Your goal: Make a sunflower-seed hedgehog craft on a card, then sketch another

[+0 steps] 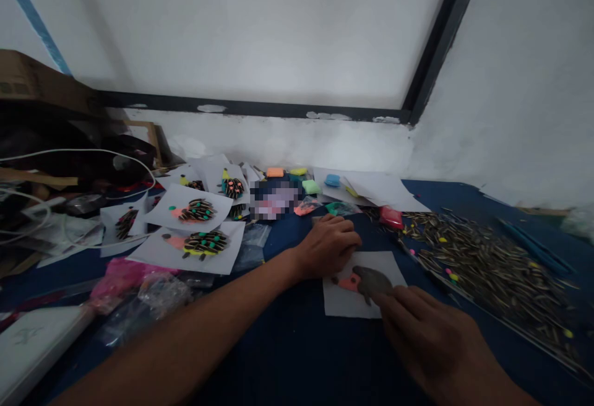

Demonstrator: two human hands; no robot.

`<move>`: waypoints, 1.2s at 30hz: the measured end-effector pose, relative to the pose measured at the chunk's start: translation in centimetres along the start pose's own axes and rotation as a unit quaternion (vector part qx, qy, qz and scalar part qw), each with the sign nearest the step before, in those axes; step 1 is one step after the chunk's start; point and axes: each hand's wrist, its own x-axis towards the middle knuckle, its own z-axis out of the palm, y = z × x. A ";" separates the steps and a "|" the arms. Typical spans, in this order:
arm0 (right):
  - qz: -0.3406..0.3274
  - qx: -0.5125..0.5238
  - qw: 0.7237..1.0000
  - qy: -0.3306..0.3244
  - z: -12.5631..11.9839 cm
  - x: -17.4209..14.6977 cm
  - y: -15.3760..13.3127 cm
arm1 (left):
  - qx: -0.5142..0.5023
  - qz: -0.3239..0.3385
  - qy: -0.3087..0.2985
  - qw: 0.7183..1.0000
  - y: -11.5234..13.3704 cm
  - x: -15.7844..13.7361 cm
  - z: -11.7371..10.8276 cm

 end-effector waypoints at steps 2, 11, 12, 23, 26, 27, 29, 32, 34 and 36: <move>-0.001 0.001 1.000 0.002 0.0 0.0 0.2 | 0.009 -0.028 0.039 0.999 -0.1 0.1 -0.1; 0.017 -0.011 1.000 -0.003 0.3 -0.3 1.1 | -0.028 -0.246 0.086 0.965 -1.8 0.1 0.0; 0.022 -0.009 1.000 -0.003 0.3 -0.4 1.2 | -0.032 -0.240 0.070 0.968 -1.8 0.1 0.1; 0.146 0.007 0.989 -0.004 -0.5 -0.2 3.5 | -0.120 -0.171 0.103 0.972 -2.5 -0.1 0.5; 0.213 0.044 0.976 0.022 -0.5 -0.2 5.0 | -0.191 -0.153 0.138 0.960 -1.2 0.6 -0.1; 0.234 0.075 0.969 0.019 -0.5 -0.1 5.2 | -0.221 -0.154 0.139 0.953 -0.6 0.8 -0.3; 0.276 0.148 0.950 0.001 -0.5 0.3 5.1 | -0.270 -0.158 0.139 0.940 0.7 1.3 -0.7; 0.331 0.239 0.912 -0.016 -0.3 0.9 4.5 | -0.297 -0.147 0.140 0.933 2.3 1.8 -0.9; 0.348 0.272 0.897 -0.015 -0.2 1.2 4.1 | -0.314 -0.141 0.142 0.928 3.0 2.0 -1.1; 0.352 0.290 0.890 -0.009 0.0 1.2 3.9 | -0.332 -0.140 0.137 0.923 3.5 2.1 -1.3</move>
